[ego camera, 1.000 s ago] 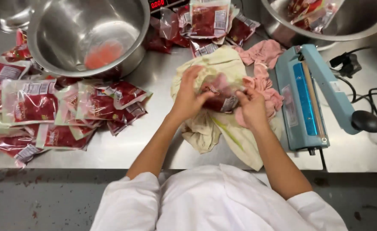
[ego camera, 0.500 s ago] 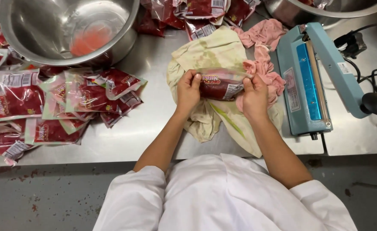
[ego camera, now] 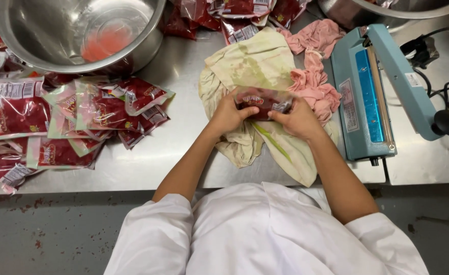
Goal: The person wipes down small plastic packages of meat with a pink cloth, places each one into a larger plastic bag, and then seals the larger bag using a heat sealing machine.
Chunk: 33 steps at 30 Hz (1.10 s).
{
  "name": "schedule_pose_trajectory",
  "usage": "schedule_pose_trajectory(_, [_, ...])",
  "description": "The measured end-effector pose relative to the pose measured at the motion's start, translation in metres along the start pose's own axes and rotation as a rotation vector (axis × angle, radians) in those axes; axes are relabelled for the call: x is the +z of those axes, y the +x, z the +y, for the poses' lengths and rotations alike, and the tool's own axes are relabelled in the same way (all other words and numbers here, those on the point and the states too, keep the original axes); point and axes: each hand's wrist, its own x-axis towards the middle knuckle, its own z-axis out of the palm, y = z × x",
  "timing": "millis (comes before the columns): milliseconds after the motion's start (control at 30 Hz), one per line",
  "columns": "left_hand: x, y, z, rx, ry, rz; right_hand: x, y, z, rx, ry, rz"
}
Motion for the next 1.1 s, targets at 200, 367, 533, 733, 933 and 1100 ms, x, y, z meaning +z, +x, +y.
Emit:
schedule_pose_trajectory(200, [-0.008, -0.004, 0.019, -0.039, 0.131, -0.053, 0.001, 0.006, 0.007, 0.024, -0.043, 0.073])
schedule_pose_trajectory(367, [-0.004, -0.003, 0.009, -0.098, 0.140, -0.055, -0.007, 0.008, 0.020, 0.004, -0.129, 0.053])
schedule_pose_trajectory(533, [0.000, -0.002, 0.020, -0.128, 0.120, -0.013, -0.006, 0.013, 0.028, -0.030, -0.125, 0.056])
schedule_pose_trajectory(733, [0.001, -0.002, 0.030, -0.147, 0.103, 0.010, -0.003, 0.009, 0.016, 0.002, -0.064, 0.040])
schedule_pose_trajectory(933, [0.005, 0.006, 0.006, -0.156, 0.114, 0.034, -0.001, 0.008, 0.004, 0.003, -0.022, -0.005])
schedule_pose_trajectory(1100, [0.005, 0.012, -0.019, -0.128, 0.025, 0.059, 0.006, 0.009, -0.001, 0.021, 0.008, 0.031])
